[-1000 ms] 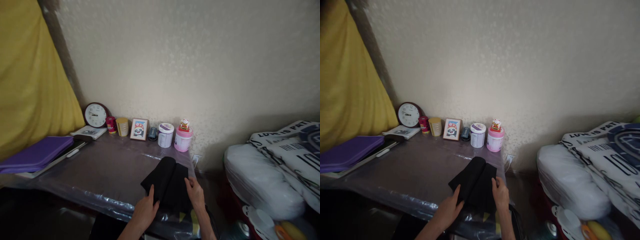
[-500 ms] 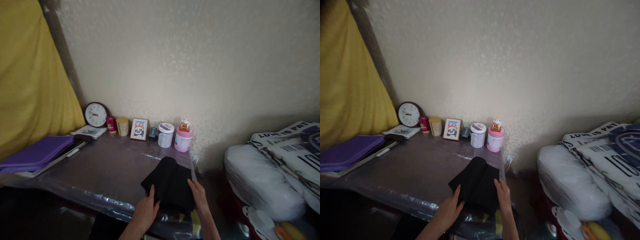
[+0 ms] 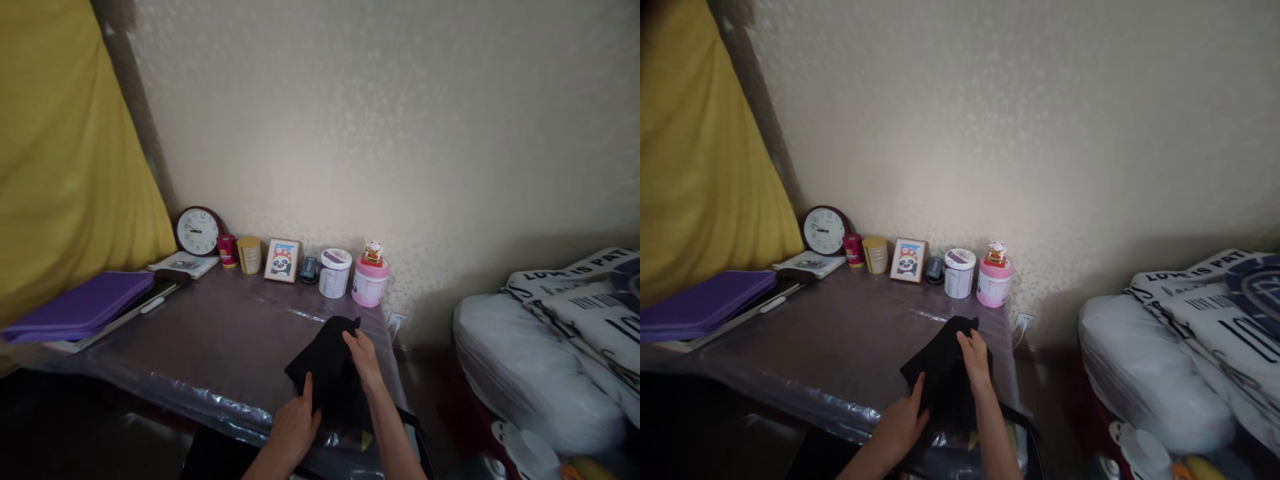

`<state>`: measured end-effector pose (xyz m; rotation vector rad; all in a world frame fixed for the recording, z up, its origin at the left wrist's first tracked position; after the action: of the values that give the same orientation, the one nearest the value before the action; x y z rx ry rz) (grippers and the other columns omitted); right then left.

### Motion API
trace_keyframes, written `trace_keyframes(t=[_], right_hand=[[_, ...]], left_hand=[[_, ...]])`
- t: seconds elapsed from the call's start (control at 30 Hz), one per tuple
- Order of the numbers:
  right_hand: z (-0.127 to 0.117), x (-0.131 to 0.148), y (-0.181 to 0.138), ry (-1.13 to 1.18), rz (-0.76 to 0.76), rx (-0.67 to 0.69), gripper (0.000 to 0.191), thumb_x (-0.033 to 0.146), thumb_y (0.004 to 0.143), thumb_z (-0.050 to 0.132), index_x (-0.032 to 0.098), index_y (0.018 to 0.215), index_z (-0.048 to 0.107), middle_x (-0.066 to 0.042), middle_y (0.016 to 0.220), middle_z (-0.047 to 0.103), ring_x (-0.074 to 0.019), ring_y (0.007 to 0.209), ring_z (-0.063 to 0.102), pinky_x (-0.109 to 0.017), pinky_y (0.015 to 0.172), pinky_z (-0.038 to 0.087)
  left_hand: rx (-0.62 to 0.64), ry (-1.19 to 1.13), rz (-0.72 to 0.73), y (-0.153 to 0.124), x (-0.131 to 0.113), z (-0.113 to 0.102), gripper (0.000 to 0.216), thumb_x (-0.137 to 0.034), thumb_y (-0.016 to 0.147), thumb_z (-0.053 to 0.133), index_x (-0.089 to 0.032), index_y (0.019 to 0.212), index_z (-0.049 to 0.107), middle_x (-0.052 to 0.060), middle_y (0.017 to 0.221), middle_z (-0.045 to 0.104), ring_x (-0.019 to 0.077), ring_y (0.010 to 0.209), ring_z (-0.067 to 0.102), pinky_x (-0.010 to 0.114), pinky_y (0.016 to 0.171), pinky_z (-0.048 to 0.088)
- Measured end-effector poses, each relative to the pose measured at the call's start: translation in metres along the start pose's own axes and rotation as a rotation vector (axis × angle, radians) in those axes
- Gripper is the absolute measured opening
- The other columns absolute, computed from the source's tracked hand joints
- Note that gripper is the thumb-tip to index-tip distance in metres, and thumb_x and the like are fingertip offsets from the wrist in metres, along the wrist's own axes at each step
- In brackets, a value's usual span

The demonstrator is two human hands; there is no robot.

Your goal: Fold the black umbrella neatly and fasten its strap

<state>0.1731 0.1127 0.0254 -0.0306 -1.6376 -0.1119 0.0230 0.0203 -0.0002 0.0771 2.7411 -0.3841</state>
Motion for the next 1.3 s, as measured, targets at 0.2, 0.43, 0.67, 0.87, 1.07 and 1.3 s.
trace_keyframes(t=[0.2, 0.43, 0.67, 0.87, 1.07, 1.3], right_hand=[[0.031, -0.019, 0.024, -0.255, 0.012, -0.060, 0.052, 0.038, 0.075, 0.050, 0.008, 0.116, 0.047, -0.008, 0.079, 0.067, -0.0198, 0.072, 0.063, -0.027, 0.056, 0.049], [0.038, -0.019, 0.027, -0.652, -0.004, -0.004, 0.048, 0.034, 0.078, 0.046, 0.007, 0.118, 0.044, -0.009, 0.082, 0.068, -0.0220, 0.089, 0.061, -0.028, 0.070, 0.044], [0.041, -0.009, 0.022, -0.734, -0.005, 0.070, 0.047, 0.030, 0.080, 0.044, 0.007, 0.121, 0.039, -0.004, 0.066, 0.069, -0.0205, 0.091, 0.061, -0.026, 0.071, 0.040], [0.044, -0.008, 0.021, -0.740, -0.031, 0.089, 0.049, 0.031, 0.080, 0.044, 0.005, 0.121, 0.038, -0.004, 0.068, 0.069, -0.0181, 0.084, 0.063, -0.024, 0.068, 0.042], [0.036, -0.002, -0.014, -0.644, -0.397, 0.211, 0.027, 0.027, 0.084, 0.042, 0.022, 0.108, 0.054, 0.000, 0.079, 0.068, -0.0147, 0.078, 0.061, -0.026, 0.073, 0.044], [0.015, -0.013, -0.034, -0.696, -0.725, 0.282, 0.023, 0.022, 0.085, 0.043, 0.024, 0.099, 0.061, -0.004, 0.105, 0.062, -0.0188, 0.109, 0.048, -0.040, 0.096, 0.034]], left_hand=[[0.010, 0.001, 0.014, 0.001, 0.001, 0.000, 0.060, -0.028, 0.084, 0.036, -0.009, 0.136, 0.015, 0.015, 0.102, 0.062, 0.0210, 0.093, 0.059, 0.028, 0.075, 0.039], [-0.007, -0.013, 0.017, -0.002, 0.006, 0.003, 0.057, -0.032, 0.084, 0.035, -0.010, 0.134, 0.022, 0.014, 0.101, 0.063, 0.0230, 0.092, 0.059, 0.030, 0.076, 0.041], [-0.061, -0.092, 0.067, -0.015, 0.005, -0.001, 0.071, -0.028, 0.082, 0.038, -0.020, 0.137, -0.006, 0.011, 0.114, 0.054, 0.0177, 0.090, 0.060, 0.025, 0.074, 0.042], [0.004, 0.088, 0.040, -0.005, -0.006, 0.003, 0.077, -0.022, 0.078, 0.046, -0.039, 0.134, -0.004, 0.007, 0.107, 0.054, 0.0213, 0.084, 0.062, 0.029, 0.069, 0.043], [-0.003, 0.082, 0.059, 0.000, -0.002, 0.010, 0.066, -0.016, 0.082, 0.033, -0.031, 0.136, -0.003, 0.007, 0.100, 0.059, 0.0185, 0.084, 0.061, 0.026, 0.070, 0.041], [-0.030, 0.039, 0.041, 0.001, -0.002, 0.013, 0.062, -0.017, 0.083, 0.032, -0.026, 0.137, 0.002, 0.009, 0.106, 0.058, 0.0191, 0.087, 0.060, 0.026, 0.072, 0.042]])
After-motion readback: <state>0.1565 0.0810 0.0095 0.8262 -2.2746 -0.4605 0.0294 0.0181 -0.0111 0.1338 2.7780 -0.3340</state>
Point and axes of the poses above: each hand's wrist, its own y-axis towards the middle knuckle, its own z-axis out of the palm, x = y × z, the point moved 1 cm from there along y, towards the middle knuckle
